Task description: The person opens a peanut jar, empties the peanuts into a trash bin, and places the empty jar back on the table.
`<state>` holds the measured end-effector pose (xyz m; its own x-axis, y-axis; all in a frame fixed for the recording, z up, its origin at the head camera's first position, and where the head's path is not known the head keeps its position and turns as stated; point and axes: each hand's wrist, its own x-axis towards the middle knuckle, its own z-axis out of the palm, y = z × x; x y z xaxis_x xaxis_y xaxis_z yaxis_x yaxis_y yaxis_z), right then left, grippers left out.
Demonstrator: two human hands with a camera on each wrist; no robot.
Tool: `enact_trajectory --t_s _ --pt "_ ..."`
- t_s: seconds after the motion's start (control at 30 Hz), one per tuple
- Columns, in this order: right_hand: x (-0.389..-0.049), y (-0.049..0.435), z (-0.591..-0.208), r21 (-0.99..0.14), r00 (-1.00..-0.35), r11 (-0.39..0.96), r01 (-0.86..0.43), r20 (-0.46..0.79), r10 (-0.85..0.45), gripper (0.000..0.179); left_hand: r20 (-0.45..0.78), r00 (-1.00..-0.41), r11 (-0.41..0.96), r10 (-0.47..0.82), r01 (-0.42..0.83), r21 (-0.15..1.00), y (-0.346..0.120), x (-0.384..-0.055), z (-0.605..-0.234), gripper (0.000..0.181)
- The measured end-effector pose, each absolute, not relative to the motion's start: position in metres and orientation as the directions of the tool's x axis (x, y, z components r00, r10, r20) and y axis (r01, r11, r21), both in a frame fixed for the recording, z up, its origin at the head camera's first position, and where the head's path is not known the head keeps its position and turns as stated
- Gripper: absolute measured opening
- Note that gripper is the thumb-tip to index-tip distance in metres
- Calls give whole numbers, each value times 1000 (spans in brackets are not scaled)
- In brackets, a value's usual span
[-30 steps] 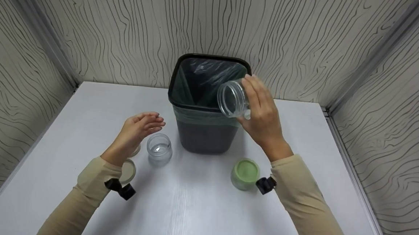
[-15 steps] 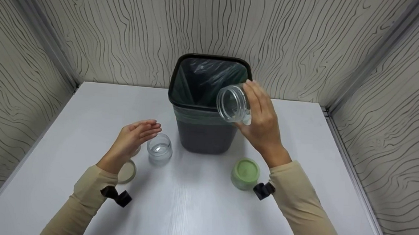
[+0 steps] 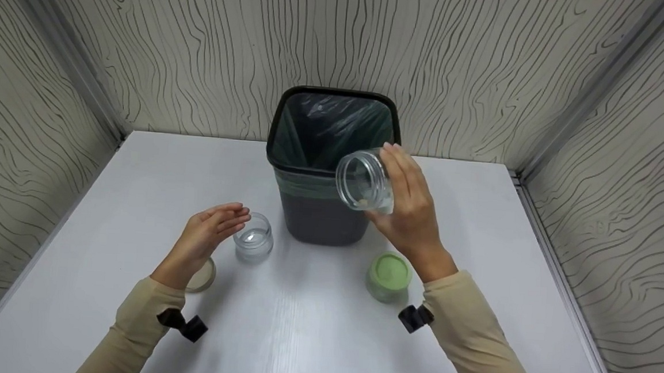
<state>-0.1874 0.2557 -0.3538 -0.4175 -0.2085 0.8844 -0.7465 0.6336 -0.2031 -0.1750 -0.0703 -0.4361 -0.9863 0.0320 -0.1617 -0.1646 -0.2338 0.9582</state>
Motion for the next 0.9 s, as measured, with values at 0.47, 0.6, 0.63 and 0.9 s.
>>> enact_trajectory --t_s 0.47,0.6,0.63,0.9 --pt "-177 247 -365 -205 -401 596 -776 891 -215 94 -225 -974 -254 13 -221 941 -79 -167 -455 33" --pt "-174 244 -369 -208 -393 584 -785 896 -210 95 -254 -967 -268 -9 -243 932 -80 -166 -458 32" --pt "-174 244 -370 -210 -392 579 -788 896 -208 94 -261 -965 -269 -15 -247 931 -81 -166 -458 32" --pt "-168 237 -378 -235 -405 556 -797 891 -204 91 -275 -961 -282 -29 -256 925 -84 -164 -462 31"
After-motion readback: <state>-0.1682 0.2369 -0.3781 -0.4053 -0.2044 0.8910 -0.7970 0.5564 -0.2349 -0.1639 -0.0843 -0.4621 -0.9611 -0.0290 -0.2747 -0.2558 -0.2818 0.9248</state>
